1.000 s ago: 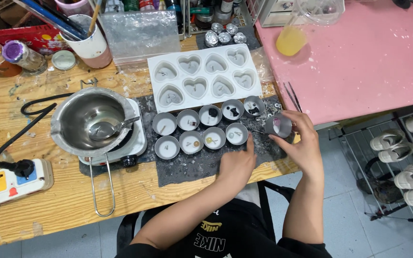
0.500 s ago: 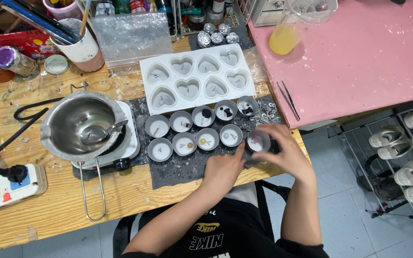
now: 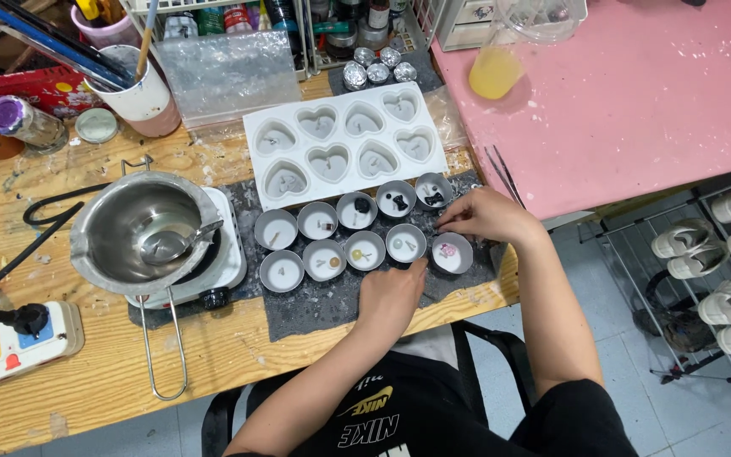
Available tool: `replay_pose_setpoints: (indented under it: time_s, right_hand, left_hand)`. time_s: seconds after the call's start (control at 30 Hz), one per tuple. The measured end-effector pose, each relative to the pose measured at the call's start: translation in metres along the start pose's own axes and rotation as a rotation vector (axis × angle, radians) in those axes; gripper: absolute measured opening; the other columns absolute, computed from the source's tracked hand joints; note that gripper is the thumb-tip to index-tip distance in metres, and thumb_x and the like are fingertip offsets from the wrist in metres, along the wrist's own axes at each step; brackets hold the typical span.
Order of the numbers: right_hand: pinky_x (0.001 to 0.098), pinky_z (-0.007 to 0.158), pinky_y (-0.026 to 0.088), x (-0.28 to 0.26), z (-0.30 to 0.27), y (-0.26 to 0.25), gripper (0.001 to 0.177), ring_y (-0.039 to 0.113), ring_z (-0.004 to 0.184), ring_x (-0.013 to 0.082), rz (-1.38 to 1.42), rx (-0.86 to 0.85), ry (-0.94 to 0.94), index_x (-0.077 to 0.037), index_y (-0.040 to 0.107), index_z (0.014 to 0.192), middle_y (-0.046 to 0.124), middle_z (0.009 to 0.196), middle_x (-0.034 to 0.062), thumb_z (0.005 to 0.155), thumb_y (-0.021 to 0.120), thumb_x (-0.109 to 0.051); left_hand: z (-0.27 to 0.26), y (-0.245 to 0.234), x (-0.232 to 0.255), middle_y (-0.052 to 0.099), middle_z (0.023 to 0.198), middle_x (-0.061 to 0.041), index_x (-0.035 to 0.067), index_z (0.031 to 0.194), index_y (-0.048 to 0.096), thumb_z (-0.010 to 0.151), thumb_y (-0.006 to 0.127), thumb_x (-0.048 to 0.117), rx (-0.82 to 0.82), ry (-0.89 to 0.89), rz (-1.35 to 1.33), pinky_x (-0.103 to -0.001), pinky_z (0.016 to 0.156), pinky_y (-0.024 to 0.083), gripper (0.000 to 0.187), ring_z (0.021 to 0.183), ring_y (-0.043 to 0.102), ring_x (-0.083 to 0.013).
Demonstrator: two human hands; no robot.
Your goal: The person arranges small metal candle cups on the work mat, places wicks into the cups, and stirs melted wax in a melting pot on a hot plate. They use tweezers to handle wicks and a spoon to stir the wax while preparing candles.
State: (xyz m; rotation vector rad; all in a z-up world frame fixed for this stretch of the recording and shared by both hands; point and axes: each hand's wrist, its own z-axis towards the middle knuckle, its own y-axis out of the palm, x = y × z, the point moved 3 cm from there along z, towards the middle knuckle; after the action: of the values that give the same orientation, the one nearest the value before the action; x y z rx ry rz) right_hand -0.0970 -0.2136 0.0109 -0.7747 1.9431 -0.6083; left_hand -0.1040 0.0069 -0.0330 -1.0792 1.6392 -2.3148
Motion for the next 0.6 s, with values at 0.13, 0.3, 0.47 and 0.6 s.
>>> replay_pose_setpoints:
  time_s: [0.13, 0.3, 0.47, 0.6]
  right_hand:
    - [0.0318, 0.066, 0.056, 0.006, 0.0, 0.007, 0.025, 0.072, 0.069, 0.0141, 0.02, 0.081, -0.231, -0.008, 0.082, 0.102, 0.081, 0.083, 0.0073, 0.078, 0.082, -0.014]
    - [0.0288, 0.071, 0.059, 0.021, -0.004, 0.009, 0.017, 0.075, 0.077, 0.0098, 0.091, 0.149, -0.399, -0.005, 0.079, 0.099, 0.081, 0.088, 0.0055, 0.084, 0.077, -0.012]
    - [0.0335, 0.065, 0.054, 0.027, -0.025, -0.006, 0.016, 0.066, 0.069, 0.0184, 0.088, 0.372, -0.154, -0.006, 0.079, 0.101, 0.075, 0.079, 0.01, 0.087, 0.08, -0.014]
    - [0.0361, 0.07, 0.055, 0.011, -0.048, -0.017, 0.019, 0.07, 0.077, 0.0242, -0.249, 0.771, -0.266, -0.01, 0.079, 0.107, 0.076, 0.098, 0.0081, 0.089, 0.078, -0.016]
  left_hand:
    - [0.001, 0.003, -0.001, 0.063, 0.051, -0.01, 0.011, 0.105, 0.07, 0.096, 0.066, 0.023, 0.061, 0.004, 0.038, -0.04, 0.045, 0.05, 0.015, 0.045, 0.065, -0.0291]
    - [-0.001, 0.003, 0.0, 0.062, 0.05, -0.007, 0.013, 0.1, 0.066, 0.098, 0.065, 0.023, 0.105, 0.024, 0.053, -0.039, 0.048, 0.049, 0.011, 0.044, 0.063, -0.0271]
    - [-0.002, -0.002, 0.0, 0.061, 0.05, -0.005, 0.014, 0.105, 0.065, 0.098, 0.065, 0.024, 0.124, 0.024, -0.012, -0.039, 0.051, 0.049, 0.013, 0.043, 0.062, -0.0264]
    - [-0.003, -0.003, 0.0, 0.061, 0.05, -0.005, 0.016, 0.11, 0.065, 0.098, 0.064, 0.024, 0.105, 0.024, -0.056, -0.04, 0.053, 0.05, 0.015, 0.043, 0.062, -0.0259]
